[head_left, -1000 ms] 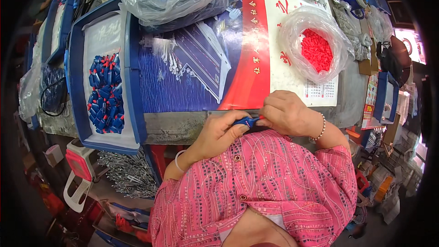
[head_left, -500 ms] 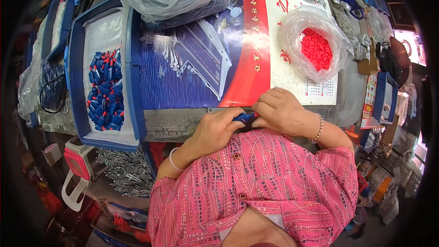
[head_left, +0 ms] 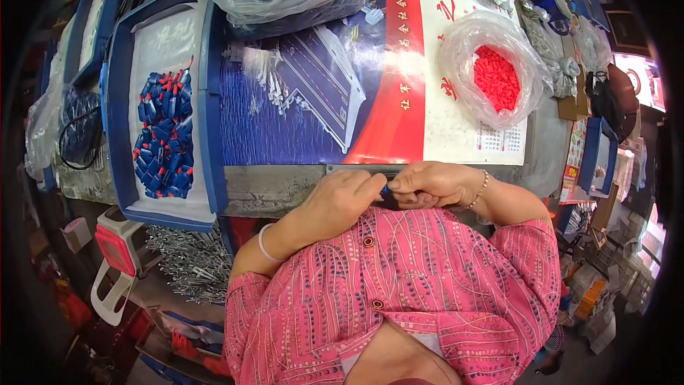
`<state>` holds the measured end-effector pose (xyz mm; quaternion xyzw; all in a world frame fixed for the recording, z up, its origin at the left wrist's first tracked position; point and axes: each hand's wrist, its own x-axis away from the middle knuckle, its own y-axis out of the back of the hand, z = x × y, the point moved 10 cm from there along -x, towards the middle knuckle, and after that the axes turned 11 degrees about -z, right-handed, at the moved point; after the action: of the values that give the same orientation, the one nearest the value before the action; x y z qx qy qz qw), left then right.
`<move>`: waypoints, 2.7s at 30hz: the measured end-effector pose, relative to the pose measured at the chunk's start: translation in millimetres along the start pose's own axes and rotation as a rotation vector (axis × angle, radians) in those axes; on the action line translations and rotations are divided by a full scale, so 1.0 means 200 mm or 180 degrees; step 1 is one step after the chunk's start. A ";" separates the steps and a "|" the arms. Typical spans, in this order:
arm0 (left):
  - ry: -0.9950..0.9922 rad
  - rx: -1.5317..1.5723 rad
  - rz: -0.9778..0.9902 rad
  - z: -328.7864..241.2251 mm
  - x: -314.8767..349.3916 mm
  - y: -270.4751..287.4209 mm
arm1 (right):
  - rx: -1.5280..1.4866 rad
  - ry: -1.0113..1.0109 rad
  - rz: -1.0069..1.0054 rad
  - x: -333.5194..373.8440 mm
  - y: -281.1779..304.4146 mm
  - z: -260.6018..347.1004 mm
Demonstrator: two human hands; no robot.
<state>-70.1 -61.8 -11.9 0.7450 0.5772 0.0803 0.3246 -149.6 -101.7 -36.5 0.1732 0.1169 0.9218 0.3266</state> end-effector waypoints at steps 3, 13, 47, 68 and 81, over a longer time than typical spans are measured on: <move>0.0193 0.0505 -0.0706 0.03 -0.01 0.07 | -0.0229 -0.0098 0.0137 -0.01 -0.01 -0.01; 0.0705 0.1349 -0.0313 0.10 0.01 0.01 | 0.1079 0.1523 0.0140 0.01 -0.08 0.13; 0.0937 0.1861 0.0225 0.16 0.08 -0.08 | 0.1722 0.2498 0.0211 0.03 -0.05 0.29; 0.2281 0.2268 0.0101 0.31 0.15 -0.08 | 0.1907 0.2434 -0.0220 -0.07 -0.05 0.26; -0.0034 -0.0404 -0.0794 0.10 0.08 0.05 | -0.2847 -0.2317 0.0742 -0.01 -0.32 -0.22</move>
<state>-47.8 -56.8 -25.9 0.6459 0.6573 0.0717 0.3816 -130.2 -58.5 -98.9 0.3357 -0.4228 0.7926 0.2837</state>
